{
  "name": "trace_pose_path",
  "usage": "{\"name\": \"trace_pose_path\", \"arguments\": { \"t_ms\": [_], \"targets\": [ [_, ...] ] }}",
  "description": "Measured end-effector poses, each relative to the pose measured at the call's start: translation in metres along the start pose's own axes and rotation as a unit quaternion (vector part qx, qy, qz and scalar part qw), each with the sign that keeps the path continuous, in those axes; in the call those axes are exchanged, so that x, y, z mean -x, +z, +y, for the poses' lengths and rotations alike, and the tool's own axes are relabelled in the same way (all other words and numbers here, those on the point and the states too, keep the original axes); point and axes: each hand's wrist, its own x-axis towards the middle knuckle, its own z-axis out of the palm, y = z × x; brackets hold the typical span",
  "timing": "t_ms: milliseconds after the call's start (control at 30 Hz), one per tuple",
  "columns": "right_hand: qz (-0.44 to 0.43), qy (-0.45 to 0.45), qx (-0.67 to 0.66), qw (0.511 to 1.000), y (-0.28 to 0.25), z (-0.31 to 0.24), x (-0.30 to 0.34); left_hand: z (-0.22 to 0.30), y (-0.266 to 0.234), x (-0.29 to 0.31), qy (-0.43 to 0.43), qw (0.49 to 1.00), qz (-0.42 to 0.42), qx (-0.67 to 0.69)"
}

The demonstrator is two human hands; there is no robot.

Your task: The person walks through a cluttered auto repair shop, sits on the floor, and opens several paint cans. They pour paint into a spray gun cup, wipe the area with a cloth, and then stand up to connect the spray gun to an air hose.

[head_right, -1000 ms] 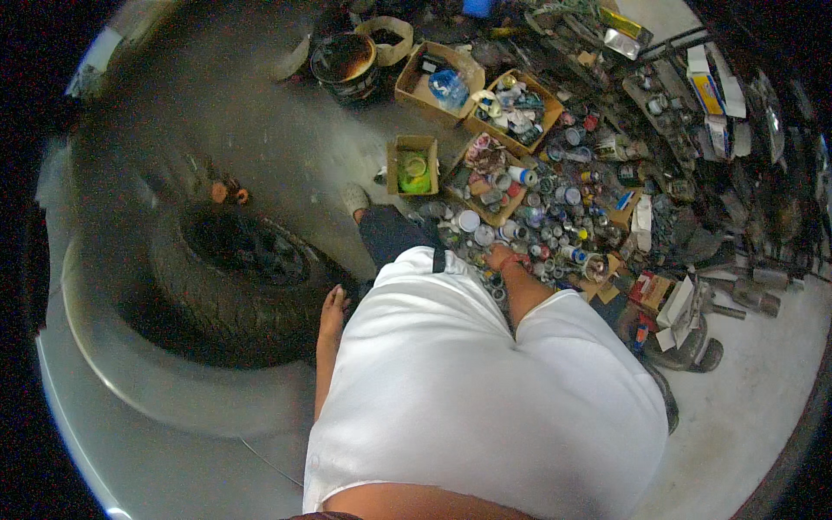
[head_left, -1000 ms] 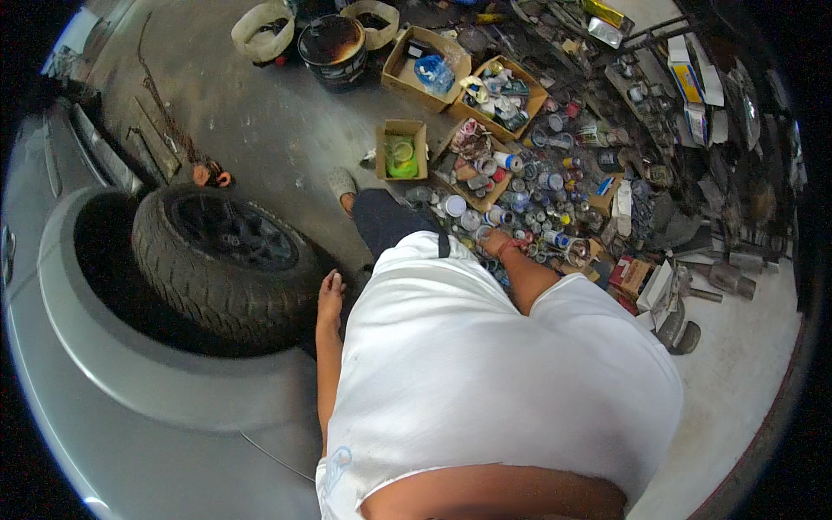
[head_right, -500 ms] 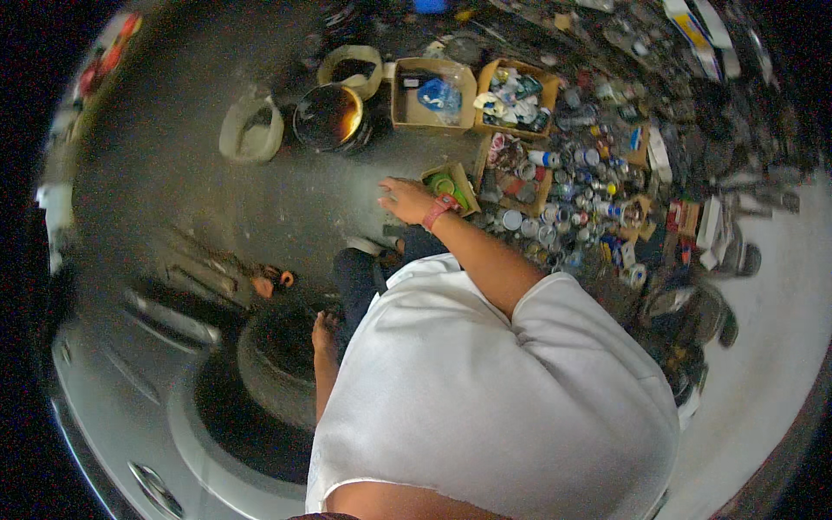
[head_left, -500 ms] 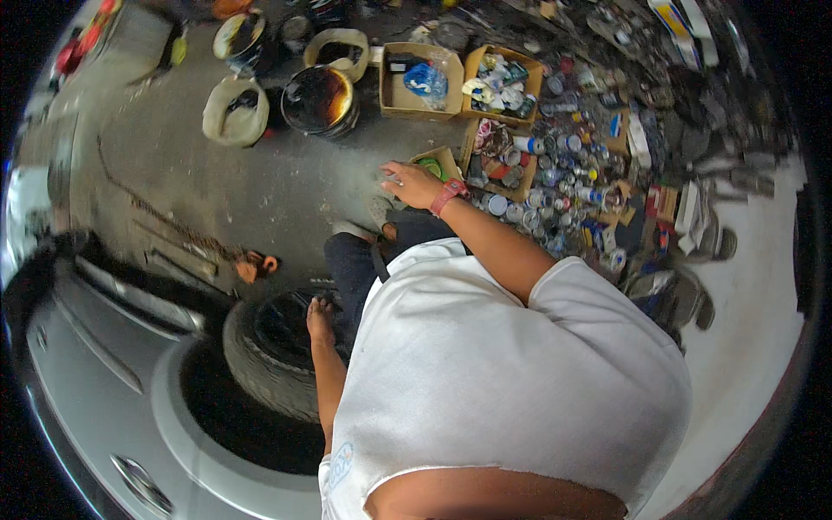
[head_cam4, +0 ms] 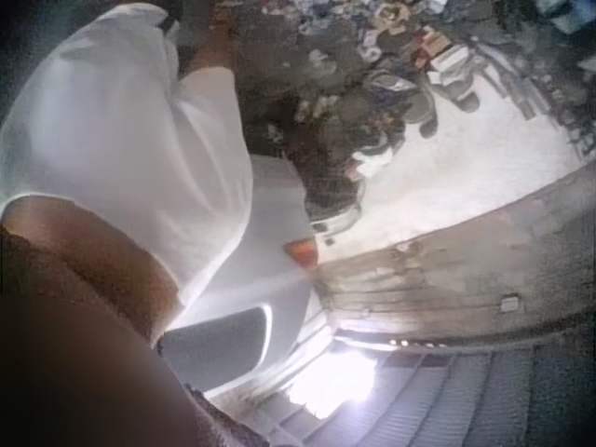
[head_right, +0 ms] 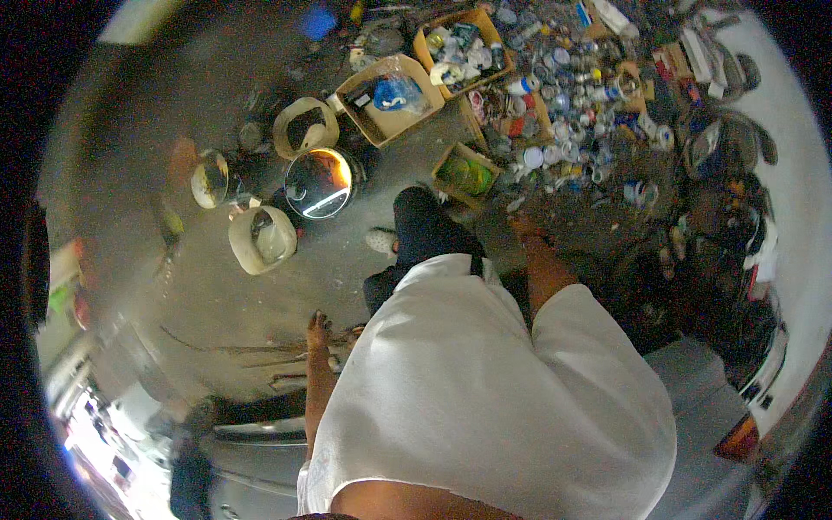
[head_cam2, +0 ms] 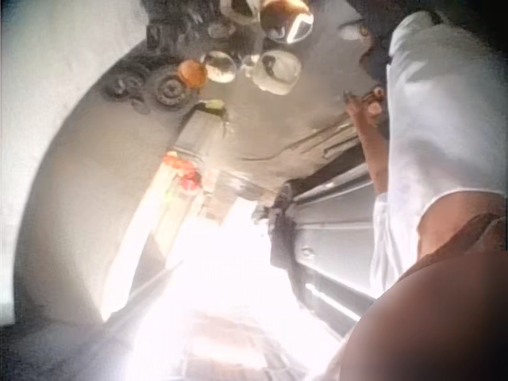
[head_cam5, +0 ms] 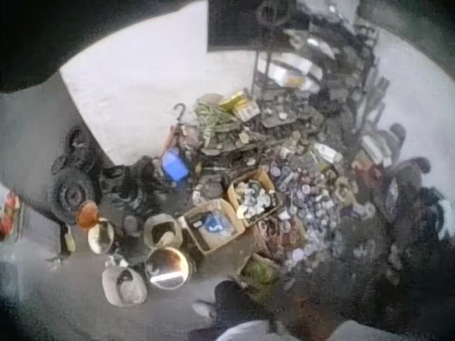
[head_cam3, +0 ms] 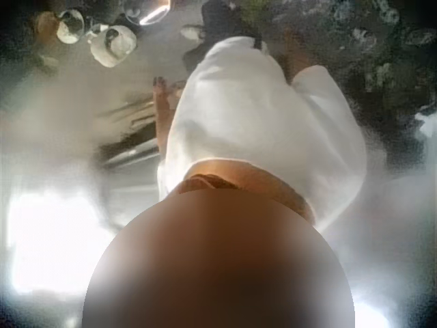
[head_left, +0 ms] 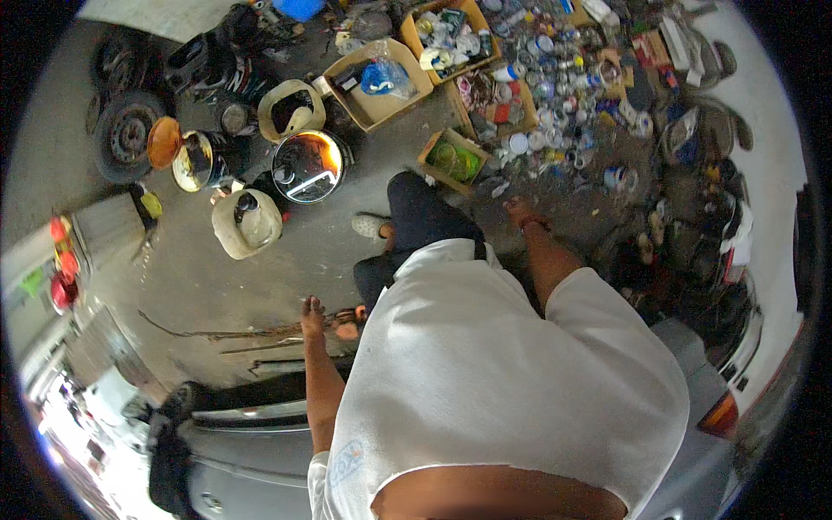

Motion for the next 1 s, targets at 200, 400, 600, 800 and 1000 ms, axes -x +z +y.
{"name": "trace_pose_path", "arguments": {
  "t_ms": [200,400,600,800,1000],
  "targets": [
    [-0.029,-0.094,0.110,0.989,0.064,-0.048,-0.014,0.119,-0.023,-0.073,0.047,0.980,-0.038,-0.190],
    [-0.037,-0.086,-0.100,0.991,-0.013,-0.191,-0.078,0.210,0.137,-0.081,0.192,0.877,-0.162,-0.410],
    [0.023,-0.082,-0.253,0.964,-0.095,-0.308,-0.216,0.272,0.399,-0.031,0.244,0.723,-0.433,-0.480],
    [0.135,-0.093,-0.233,0.959,-0.110,-0.362,-0.366,0.226,0.485,-0.040,0.119,0.439,-0.560,-0.693],
    [0.197,-0.108,-0.220,0.949,-0.130,-0.377,-0.436,0.193,0.491,-0.060,0.027,0.401,-0.609,-0.684]
  ]
}}
